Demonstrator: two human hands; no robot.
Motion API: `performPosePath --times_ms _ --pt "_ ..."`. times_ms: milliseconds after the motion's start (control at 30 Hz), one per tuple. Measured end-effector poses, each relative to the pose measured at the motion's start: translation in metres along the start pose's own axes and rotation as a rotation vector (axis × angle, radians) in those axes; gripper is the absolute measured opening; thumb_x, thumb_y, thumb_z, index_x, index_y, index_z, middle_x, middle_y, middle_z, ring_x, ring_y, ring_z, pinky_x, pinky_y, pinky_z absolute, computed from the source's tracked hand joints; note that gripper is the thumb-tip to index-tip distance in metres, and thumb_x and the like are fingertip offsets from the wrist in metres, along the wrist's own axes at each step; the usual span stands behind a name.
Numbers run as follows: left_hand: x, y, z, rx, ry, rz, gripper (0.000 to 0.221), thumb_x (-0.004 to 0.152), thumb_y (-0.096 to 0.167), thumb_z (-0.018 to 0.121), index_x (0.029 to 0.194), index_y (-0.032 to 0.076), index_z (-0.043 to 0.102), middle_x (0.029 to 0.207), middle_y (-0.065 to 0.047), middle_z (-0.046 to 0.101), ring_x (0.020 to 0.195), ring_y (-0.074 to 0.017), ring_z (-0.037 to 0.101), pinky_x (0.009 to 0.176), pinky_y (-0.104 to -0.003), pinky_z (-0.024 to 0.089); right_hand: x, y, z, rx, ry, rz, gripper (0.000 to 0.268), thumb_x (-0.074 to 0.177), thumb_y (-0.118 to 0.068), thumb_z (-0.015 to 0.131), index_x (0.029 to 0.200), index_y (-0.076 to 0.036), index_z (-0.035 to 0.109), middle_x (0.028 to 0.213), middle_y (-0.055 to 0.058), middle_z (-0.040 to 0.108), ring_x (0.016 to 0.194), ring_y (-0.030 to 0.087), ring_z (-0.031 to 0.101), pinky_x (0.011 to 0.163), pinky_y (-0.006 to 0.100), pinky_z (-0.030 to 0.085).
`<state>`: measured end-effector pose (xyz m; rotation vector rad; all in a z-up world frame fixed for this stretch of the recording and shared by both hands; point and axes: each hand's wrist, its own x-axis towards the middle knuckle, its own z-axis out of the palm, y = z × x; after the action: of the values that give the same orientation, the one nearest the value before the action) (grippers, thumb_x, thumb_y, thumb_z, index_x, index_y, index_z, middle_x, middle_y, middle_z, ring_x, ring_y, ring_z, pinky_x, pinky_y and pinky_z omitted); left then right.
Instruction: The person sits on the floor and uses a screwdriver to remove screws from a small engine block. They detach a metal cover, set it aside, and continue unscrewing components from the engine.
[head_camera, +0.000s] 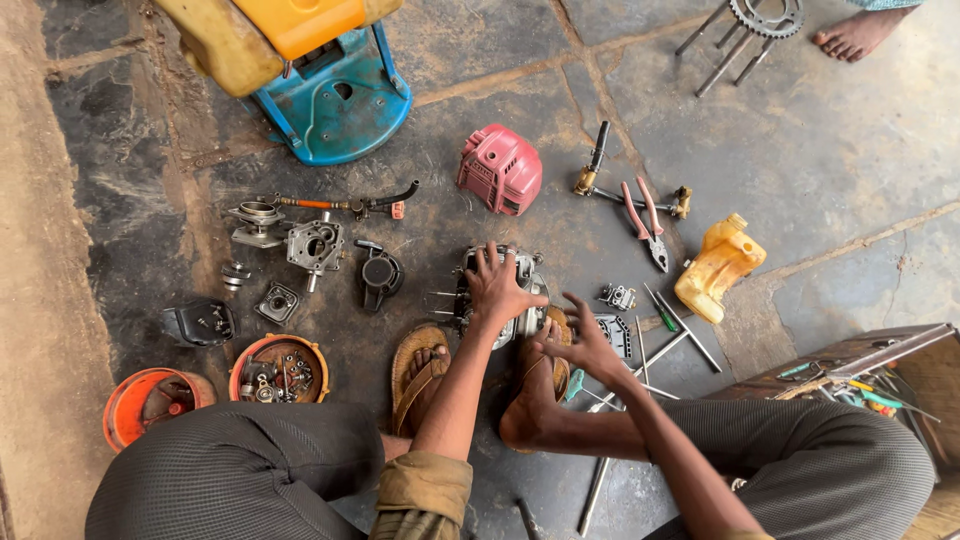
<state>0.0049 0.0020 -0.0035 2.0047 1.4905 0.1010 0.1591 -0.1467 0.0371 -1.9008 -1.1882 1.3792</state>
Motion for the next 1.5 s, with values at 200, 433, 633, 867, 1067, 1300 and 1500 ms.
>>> performPosePath --times_ms 200,433,633,867,1067,1300,1500 --pt "-0.007 -0.001 -0.004 -0.001 0.063 0.023 0.129 0.052 0.062 0.092 0.157 0.014 0.034 0.166 -0.022 0.02 0.154 -0.043 0.018 0.115 -0.07 0.026 0.016 -0.042 0.033 0.205 0.084 -0.135 0.124 0.063 -0.041 0.093 0.159 -0.013 0.02 0.152 0.024 0.045 0.142 0.034 0.044 0.114 0.046 0.041" --pt "0.001 -0.003 0.005 -0.008 0.041 0.013 0.134 0.048 0.062 0.092 0.158 0.014 0.031 0.166 -0.024 0.016 0.152 -0.0443 0.015 0.115 -0.071 0.022 0.023 -0.045 0.033 0.312 -0.022 -0.144 0.11 0.066 -0.031 0.092 0.157 -0.015 0.032 0.154 0.017 0.045 0.143 0.033 0.042 0.114 0.048 0.04" --pt "0.001 -0.003 0.004 0.014 0.007 0.0 0.132 0.05 0.062 0.091 0.158 0.015 0.031 0.168 -0.023 0.015 0.154 -0.0439 0.014 0.117 -0.071 0.021 0.027 -0.043 0.031 0.242 -0.036 -0.178 0.096 0.074 -0.021 0.088 0.156 -0.018 0.039 0.158 0.014 0.041 0.144 0.031 0.039 0.114 0.046 0.04" --pt "-0.004 0.0 -0.003 0.012 0.012 -0.012 0.129 0.05 0.061 0.09 0.157 0.014 0.034 0.167 -0.021 0.017 0.155 -0.0415 0.015 0.119 -0.071 0.02 0.026 -0.044 0.029 0.366 -0.06 -0.124 0.089 0.071 -0.016 0.087 0.151 -0.017 0.048 0.134 0.014 0.062 0.119 0.028 0.061 0.1 0.043 0.052" --pt "-0.002 -0.001 -0.001 -0.005 0.028 -0.003 0.13 0.05 0.061 0.09 0.157 0.014 0.034 0.167 -0.022 0.016 0.155 -0.0421 0.014 0.118 -0.07 0.02 0.03 -0.039 0.027 0.399 -0.064 -0.165 0.083 0.073 -0.009 0.085 0.148 -0.014 0.051 0.131 0.01 0.065 0.121 0.024 0.061 0.101 0.039 0.052" --pt "-0.002 -0.003 0.001 0.003 0.017 0.004 0.129 0.051 0.064 0.09 0.156 0.013 0.035 0.167 -0.022 0.017 0.155 -0.0427 0.015 0.118 -0.071 0.021 0.031 -0.037 0.025 0.381 -0.057 -0.185 0.08 0.074 -0.007 0.085 0.147 -0.01 0.052 0.125 0.01 0.068 0.118 0.021 0.062 0.099 0.038 0.053" --pt "0.002 -0.008 0.008 -0.013 0.025 0.039 0.132 0.052 0.067 0.089 0.159 0.013 0.031 0.166 -0.026 0.016 0.154 -0.0448 0.015 0.116 -0.072 0.02 0.029 -0.043 0.024 0.331 -0.04 -0.171 0.081 0.072 -0.008 0.087 0.146 -0.01 0.054 0.123 0.01 0.069 0.114 0.02 0.064 0.093 0.037 0.056"
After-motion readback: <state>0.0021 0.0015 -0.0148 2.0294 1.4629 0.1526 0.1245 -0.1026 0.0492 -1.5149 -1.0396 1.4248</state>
